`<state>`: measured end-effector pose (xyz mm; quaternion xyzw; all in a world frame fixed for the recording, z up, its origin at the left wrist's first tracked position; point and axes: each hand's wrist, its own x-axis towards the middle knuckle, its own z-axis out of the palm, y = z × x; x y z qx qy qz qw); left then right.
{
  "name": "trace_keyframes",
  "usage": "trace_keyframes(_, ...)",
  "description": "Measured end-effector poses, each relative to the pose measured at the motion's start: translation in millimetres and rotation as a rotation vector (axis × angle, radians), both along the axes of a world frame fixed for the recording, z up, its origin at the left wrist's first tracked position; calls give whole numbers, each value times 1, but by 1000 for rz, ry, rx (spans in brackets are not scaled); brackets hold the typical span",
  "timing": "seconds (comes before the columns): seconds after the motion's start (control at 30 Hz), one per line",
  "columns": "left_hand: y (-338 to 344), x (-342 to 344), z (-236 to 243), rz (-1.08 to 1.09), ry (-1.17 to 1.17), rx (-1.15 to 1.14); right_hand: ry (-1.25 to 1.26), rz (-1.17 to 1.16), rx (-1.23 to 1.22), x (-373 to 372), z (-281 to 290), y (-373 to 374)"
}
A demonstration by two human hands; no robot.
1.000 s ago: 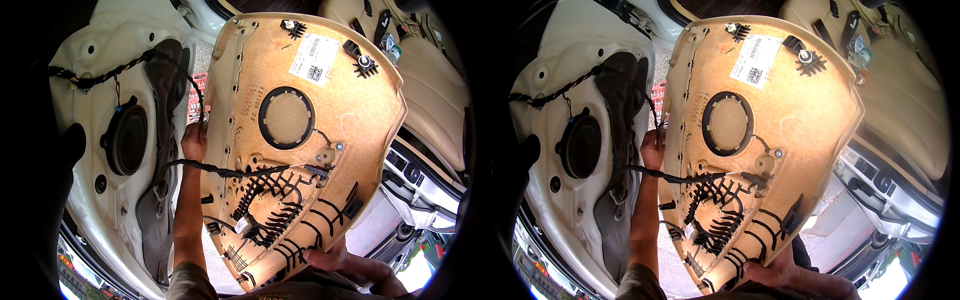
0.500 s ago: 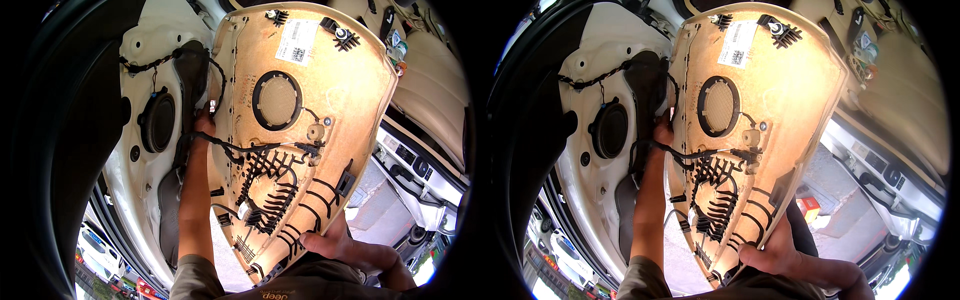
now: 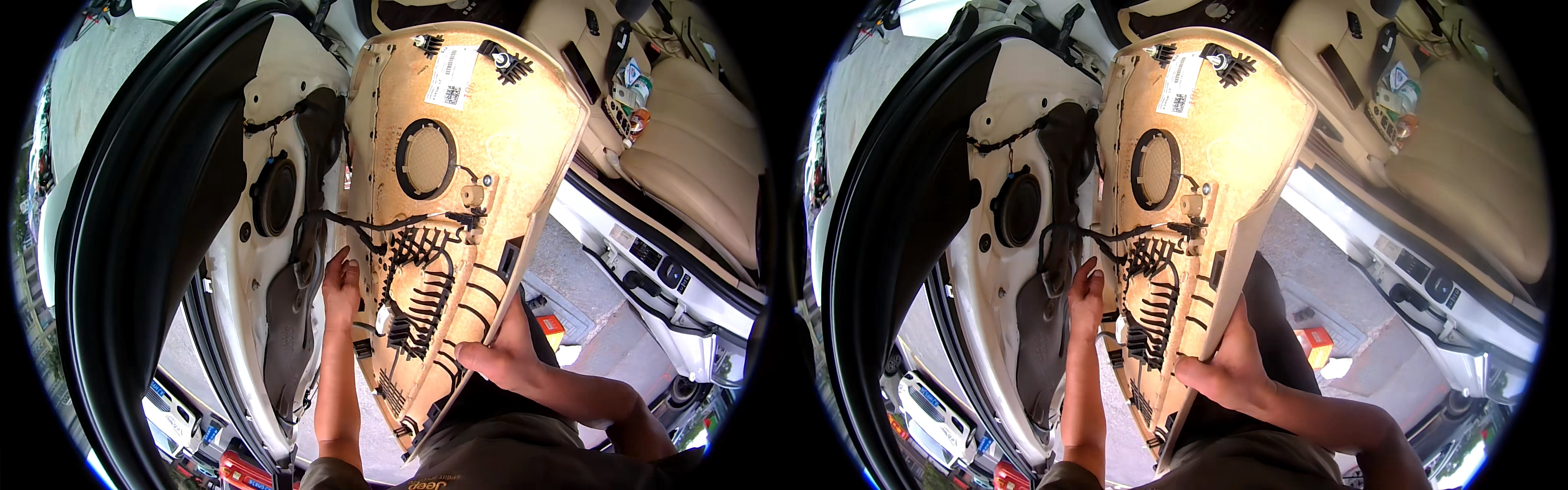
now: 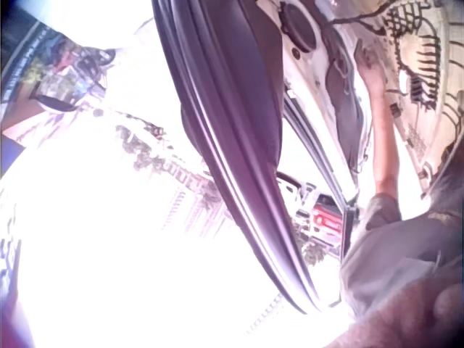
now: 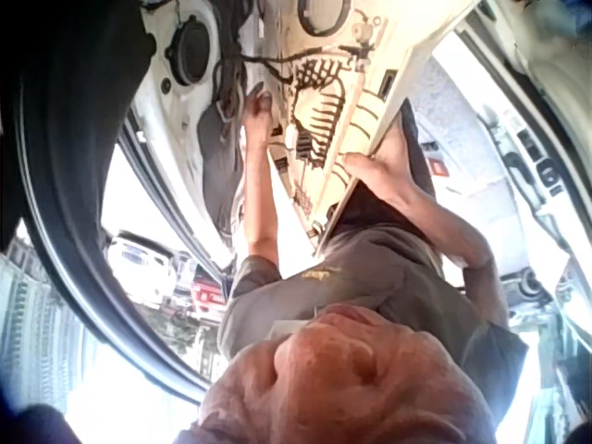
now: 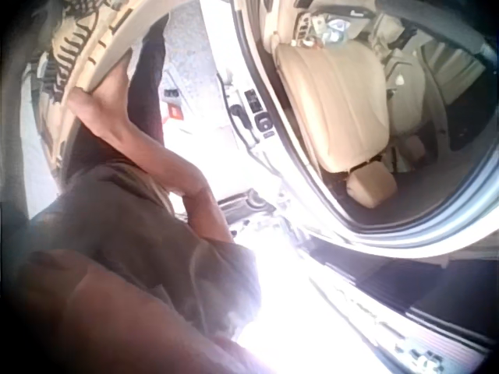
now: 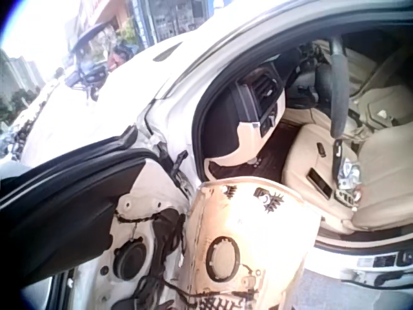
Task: The person installs a black rubber weather seal along the edge of a white car door, then reattaches the beige interior door panel by aligning it and connecting electrical connectors. Tools and parts are visible on the ground nearby.
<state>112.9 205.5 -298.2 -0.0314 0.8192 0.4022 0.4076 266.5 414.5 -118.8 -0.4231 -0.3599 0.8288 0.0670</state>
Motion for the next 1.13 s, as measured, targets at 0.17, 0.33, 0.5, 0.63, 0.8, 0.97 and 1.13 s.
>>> trace_keyframes(0.17,-38,62,130,38,0,-22,73,13,67,-7,11,4)
trace_keyframes(0.33,-87,135,254,155,240,-194,126,84,93,-19,41,8)
trace_keyframes(0.5,-209,217,312,503,544,-446,7,111,140,-19,66,-2)
trace_keyframes(0.63,-305,301,308,877,449,-413,-50,265,263,-9,62,-12)
trace_keyframes(0.8,-356,331,275,1125,372,-173,-93,267,187,-9,74,-29)
trace_keyframes(0.97,-399,309,215,1103,89,-6,-178,242,94,-7,67,-26)
trace_keyframes(1.13,-482,377,127,1179,-4,209,-158,237,54,-4,69,-33)
